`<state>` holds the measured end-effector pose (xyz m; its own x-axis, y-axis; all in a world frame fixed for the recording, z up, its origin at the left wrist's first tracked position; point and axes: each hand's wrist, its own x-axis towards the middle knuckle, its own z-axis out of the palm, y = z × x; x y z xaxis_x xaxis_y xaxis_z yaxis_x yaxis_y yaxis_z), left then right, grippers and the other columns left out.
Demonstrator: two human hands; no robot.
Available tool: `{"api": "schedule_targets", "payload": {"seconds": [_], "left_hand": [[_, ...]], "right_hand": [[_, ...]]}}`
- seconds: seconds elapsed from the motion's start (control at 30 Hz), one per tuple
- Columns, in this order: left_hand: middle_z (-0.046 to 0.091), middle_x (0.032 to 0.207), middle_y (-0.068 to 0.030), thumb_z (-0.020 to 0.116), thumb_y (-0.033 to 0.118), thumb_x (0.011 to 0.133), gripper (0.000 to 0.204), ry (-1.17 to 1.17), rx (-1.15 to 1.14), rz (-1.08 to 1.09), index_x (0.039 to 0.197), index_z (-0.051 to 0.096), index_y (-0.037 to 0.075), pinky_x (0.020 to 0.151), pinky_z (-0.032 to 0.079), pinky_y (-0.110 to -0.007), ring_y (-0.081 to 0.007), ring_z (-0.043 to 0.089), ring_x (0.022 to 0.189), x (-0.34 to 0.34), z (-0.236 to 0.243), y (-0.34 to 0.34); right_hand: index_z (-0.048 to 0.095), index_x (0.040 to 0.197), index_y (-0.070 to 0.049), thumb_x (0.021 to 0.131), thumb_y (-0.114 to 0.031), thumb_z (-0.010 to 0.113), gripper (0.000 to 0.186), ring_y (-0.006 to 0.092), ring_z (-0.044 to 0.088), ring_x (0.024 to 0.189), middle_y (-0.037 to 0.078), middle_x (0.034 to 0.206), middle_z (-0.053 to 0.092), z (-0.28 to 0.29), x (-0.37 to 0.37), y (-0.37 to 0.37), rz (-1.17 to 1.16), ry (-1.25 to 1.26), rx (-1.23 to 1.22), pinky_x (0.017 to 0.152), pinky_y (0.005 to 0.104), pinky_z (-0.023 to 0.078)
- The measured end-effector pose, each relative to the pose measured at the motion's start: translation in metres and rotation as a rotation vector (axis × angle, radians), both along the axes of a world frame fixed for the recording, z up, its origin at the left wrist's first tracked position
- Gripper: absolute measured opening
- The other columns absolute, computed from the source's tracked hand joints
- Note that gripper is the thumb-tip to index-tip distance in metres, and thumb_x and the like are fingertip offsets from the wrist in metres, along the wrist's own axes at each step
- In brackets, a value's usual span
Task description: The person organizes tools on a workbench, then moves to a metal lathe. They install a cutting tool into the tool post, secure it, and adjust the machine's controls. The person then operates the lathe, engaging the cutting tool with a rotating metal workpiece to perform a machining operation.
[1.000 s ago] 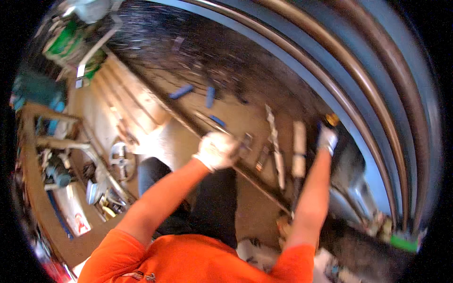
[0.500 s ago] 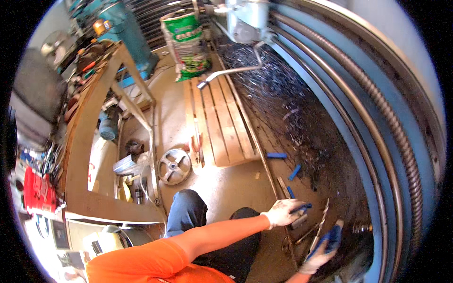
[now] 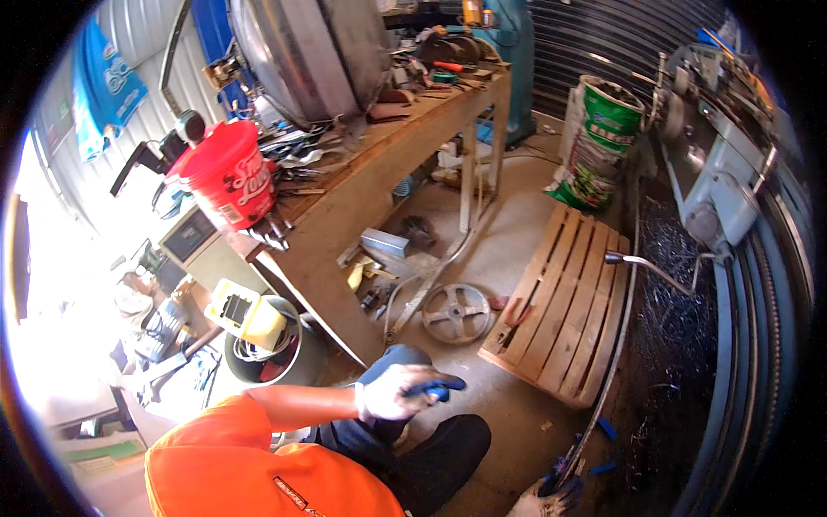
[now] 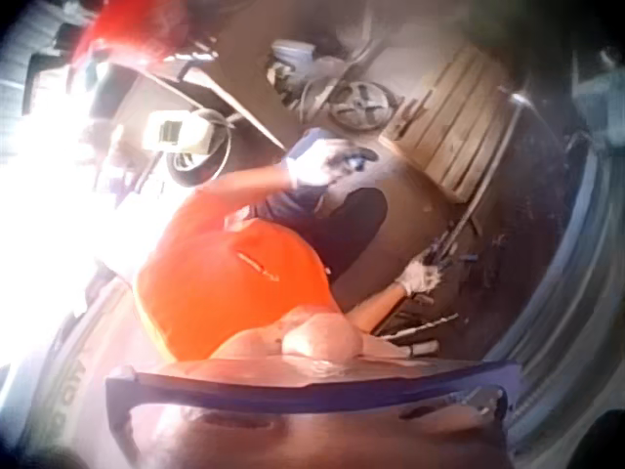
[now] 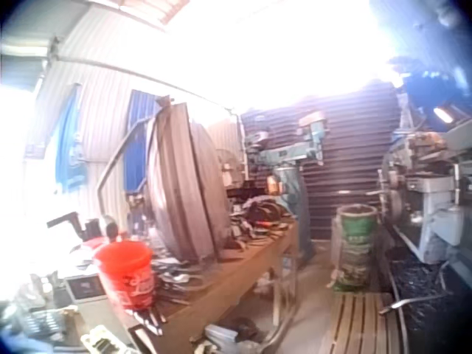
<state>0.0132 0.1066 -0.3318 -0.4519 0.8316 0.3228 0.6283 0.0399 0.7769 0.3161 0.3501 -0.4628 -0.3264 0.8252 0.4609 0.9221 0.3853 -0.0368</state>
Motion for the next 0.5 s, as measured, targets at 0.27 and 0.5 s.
{"api": "schedule_targets", "payload": {"seconds": [0.27, 0.5], "left_hand": [[0.07, 0.096, -0.0139, 0.055, 0.042, 0.093, 0.049, 0.214, 0.111, 0.439, 0.117, 0.064, 0.0, 0.078, 0.052, -0.036, -0.0263, 0.067, 0.084, -0.034, 0.113, -0.106], [0.068, 0.092, -0.0166, 0.061, 0.027, 0.089, 0.038, 0.677, 0.191, 0.552, 0.114, 0.063, -0.002, 0.068, 0.053, -0.039, -0.0313, 0.065, 0.075, -0.057, 0.133, -0.146]], "right_hand": [[0.066, 0.087, 0.001, 0.083, -0.061, 0.061, 0.063, 0.0346, 0.064, 0.073, 0.02, 0.082, 0.066, -0.053, 0.024, 0.022, 0.021, -0.063, 0.328, 0.066, 0.0434, 0.053], [0.066, 0.08, -0.002, 0.079, -0.064, 0.064, 0.062, 0.0292, 0.06, 0.058, 0.013, 0.069, 0.061, -0.04, 0.006, 0.019, 0.007, -0.155, 0.476, 0.052, 0.04, 0.05]]}}
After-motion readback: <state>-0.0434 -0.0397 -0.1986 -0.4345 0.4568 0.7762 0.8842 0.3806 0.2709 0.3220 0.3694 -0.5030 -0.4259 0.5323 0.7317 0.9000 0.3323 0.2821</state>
